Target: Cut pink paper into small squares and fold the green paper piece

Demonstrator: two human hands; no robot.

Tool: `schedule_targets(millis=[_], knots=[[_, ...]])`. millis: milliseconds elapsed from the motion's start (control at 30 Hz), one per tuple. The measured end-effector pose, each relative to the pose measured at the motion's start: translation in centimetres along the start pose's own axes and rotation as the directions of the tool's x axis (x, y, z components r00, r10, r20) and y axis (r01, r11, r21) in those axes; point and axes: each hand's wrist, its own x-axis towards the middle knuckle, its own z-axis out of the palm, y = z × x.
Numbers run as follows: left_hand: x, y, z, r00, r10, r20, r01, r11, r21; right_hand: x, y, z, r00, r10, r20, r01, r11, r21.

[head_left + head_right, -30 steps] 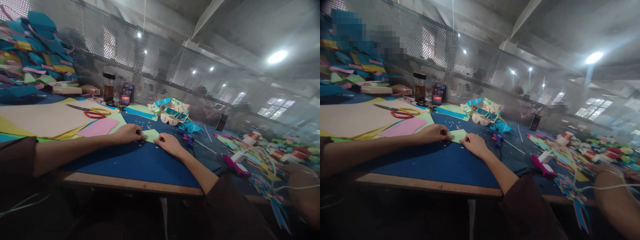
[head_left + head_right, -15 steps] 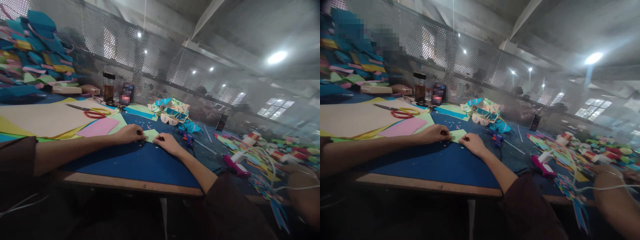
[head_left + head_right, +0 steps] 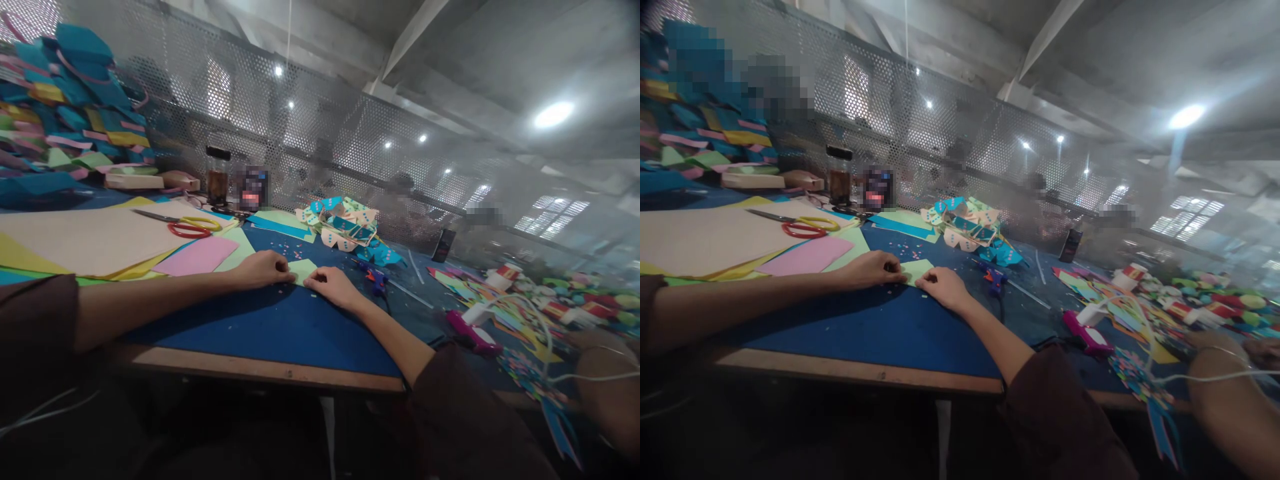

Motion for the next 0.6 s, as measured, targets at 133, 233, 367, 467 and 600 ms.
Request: schedule_targets(millis=[133,233,367,467,600], knots=[[0.02,0.0,0.06,1.0,-0.008,-0.001,0.008,1.0,0.001,0.17,0.06,0.16,1.0,0.006,-0.009,-0.006,1.0,0.016],[0.08,-0.09,0.17,1.0,-0.016,-0.002,0.016,1.0,0.003,0.44,0.11,0.38,1.0,0.005,-0.008,-0.005,0.999,0.032],[0.16,-0.22,0.3,1.0,-0.007,-0.004,0.007,1.0,-0.004,0.77,0.12,0.6,1.0,-0.012,0.005,0.012,0.999,0.05],[0.15,-0.2,0.24,1.0,-0.003,-0.014,0.003,1.0,-0.011,0.81,0.02,0.58,1.0,-0.019,0.019,0.018,0.998,0.057],[-0.01,0.03,-0.08,1.0,0.006,0.029,-0.004,0.998,-0.061,0.53,-0.42,0.4,0.999,-0.029,0.04,0.026,0.997,0.072]])
